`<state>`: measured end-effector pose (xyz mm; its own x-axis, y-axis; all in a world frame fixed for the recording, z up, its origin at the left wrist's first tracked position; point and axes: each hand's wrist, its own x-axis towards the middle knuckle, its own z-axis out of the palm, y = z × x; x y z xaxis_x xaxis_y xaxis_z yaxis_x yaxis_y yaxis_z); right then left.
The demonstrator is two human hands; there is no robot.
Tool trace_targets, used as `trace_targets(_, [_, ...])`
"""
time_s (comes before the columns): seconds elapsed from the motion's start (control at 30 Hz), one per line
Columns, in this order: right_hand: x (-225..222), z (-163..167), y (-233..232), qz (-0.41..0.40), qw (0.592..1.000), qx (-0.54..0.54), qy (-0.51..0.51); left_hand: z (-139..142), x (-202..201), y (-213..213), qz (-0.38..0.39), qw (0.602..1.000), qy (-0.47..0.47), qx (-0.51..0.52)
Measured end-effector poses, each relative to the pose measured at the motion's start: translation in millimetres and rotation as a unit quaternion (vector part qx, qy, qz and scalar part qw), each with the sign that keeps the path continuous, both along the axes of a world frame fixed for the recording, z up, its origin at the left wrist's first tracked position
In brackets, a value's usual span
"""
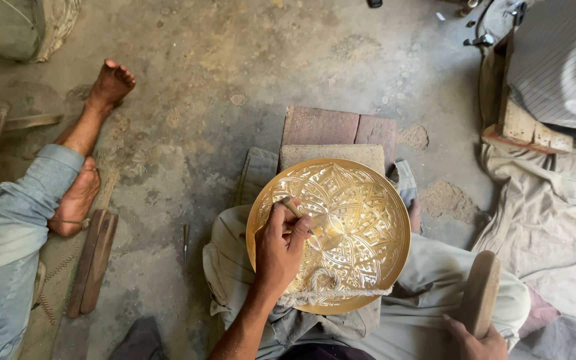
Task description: The person sits on the floor holding a small punch against a decorative brass plate laid on their lap and strikes the punch with a wooden mallet, working the embossed pattern across the plate's surface. They reposition the punch repeatedly to drive the design into different spots on the metal.
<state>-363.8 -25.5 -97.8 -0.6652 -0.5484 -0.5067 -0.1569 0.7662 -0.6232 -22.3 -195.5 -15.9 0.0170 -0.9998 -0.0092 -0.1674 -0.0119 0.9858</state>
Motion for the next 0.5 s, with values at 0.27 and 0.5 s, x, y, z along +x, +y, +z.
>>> trace_targets(0.27, [-8, -26, -12, 0.005, 0.997, -0.071, -0.025, -4, 3, -14, 0.016, 1.000, 0.011, 0.019])
trace_targets(0.5, [-8, -24, -14, 0.015, 0.999, 0.039, 0.033, -5, 6, -17, 0.009, 1.000, -0.001, 0.007])
